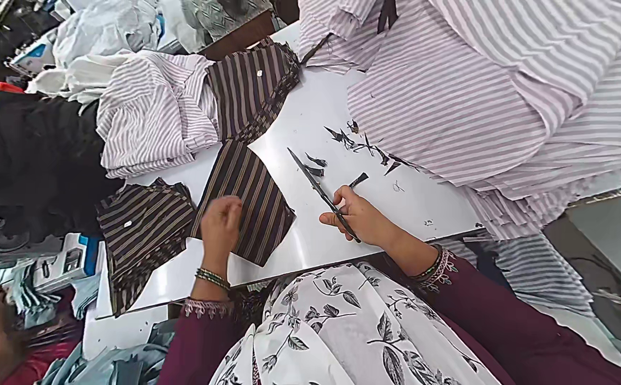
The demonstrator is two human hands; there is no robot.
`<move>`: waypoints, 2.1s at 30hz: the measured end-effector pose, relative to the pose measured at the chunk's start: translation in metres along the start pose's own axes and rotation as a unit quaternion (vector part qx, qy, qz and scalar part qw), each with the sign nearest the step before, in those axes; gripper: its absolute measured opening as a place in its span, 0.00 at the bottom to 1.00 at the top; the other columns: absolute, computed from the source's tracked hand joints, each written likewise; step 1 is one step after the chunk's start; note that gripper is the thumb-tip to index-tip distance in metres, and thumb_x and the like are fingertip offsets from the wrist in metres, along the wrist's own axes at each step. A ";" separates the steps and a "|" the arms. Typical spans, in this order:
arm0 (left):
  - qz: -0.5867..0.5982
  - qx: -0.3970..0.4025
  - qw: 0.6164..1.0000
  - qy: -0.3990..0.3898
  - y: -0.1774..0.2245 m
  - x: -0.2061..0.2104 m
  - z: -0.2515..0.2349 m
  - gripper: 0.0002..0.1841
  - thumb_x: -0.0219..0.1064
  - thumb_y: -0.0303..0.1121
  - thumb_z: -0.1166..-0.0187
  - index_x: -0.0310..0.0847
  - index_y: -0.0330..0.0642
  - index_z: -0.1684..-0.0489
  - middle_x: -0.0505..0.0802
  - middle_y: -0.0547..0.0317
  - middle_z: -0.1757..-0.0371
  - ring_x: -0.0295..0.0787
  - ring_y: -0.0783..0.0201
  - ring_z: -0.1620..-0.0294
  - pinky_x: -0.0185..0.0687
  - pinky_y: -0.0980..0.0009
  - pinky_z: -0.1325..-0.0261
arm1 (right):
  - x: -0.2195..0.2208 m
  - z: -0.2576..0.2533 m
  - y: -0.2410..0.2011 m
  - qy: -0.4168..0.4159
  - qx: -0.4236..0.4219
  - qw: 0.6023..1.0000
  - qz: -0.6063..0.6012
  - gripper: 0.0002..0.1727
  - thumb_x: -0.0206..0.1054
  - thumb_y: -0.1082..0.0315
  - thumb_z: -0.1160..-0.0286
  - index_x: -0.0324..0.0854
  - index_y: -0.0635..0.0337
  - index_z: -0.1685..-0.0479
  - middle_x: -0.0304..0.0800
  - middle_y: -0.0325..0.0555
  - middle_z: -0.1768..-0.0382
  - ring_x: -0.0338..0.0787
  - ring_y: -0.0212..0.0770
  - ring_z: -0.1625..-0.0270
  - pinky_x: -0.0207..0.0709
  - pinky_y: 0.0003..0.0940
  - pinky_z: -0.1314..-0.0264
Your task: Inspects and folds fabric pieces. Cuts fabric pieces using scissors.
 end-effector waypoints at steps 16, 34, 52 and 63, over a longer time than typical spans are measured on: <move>0.307 -0.280 0.882 -0.225 -0.081 -0.034 -0.043 0.17 0.65 0.36 0.15 0.79 0.31 0.38 0.90 0.50 0.49 0.88 0.66 0.53 0.84 0.65 0.43 | -0.011 -0.021 -0.019 0.272 -0.002 0.873 0.404 0.29 0.76 0.67 0.27 0.73 0.70 0.29 0.86 0.80 0.59 0.86 0.82 0.54 0.72 0.79 0.53; -0.201 0.164 0.965 -0.041 -0.131 -0.288 -0.034 0.04 0.74 0.28 0.26 0.95 0.38 0.63 0.93 0.44 0.57 0.92 0.41 0.54 0.83 0.36 0.53 | 0.251 -0.101 -0.277 -0.014 -0.526 0.653 0.544 0.03 0.72 0.74 0.32 0.86 0.64 0.63 0.84 0.52 0.69 0.89 0.54 0.66 0.80 0.53 0.67; -0.090 0.026 0.984 0.152 -0.276 -0.256 0.044 0.11 0.67 0.33 0.23 0.94 0.37 0.61 0.95 0.45 0.54 0.93 0.46 0.53 0.86 0.44 0.52 | 0.317 -0.216 -0.217 -0.112 -0.385 0.757 0.516 0.12 0.74 0.74 0.38 0.88 0.65 0.54 0.89 0.59 0.50 0.87 0.63 0.43 0.73 0.68 0.42; 0.144 -0.181 0.968 0.100 -0.256 -0.340 -0.074 0.06 0.69 0.29 0.18 0.83 0.37 0.53 0.90 0.58 0.68 0.85 0.73 0.78 0.84 0.75 0.70 | 0.334 -0.198 -0.346 0.063 -0.474 0.677 0.559 0.04 0.65 0.78 0.29 0.82 0.66 0.59 0.89 0.61 0.64 0.90 0.64 0.54 0.76 0.64 0.54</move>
Point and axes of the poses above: each hand's wrist, its own z-axis away from the middle knuckle, its own x-axis out of the palm, y = z × x, the point moved 2 cm from there along -z, towards the middle knuckle
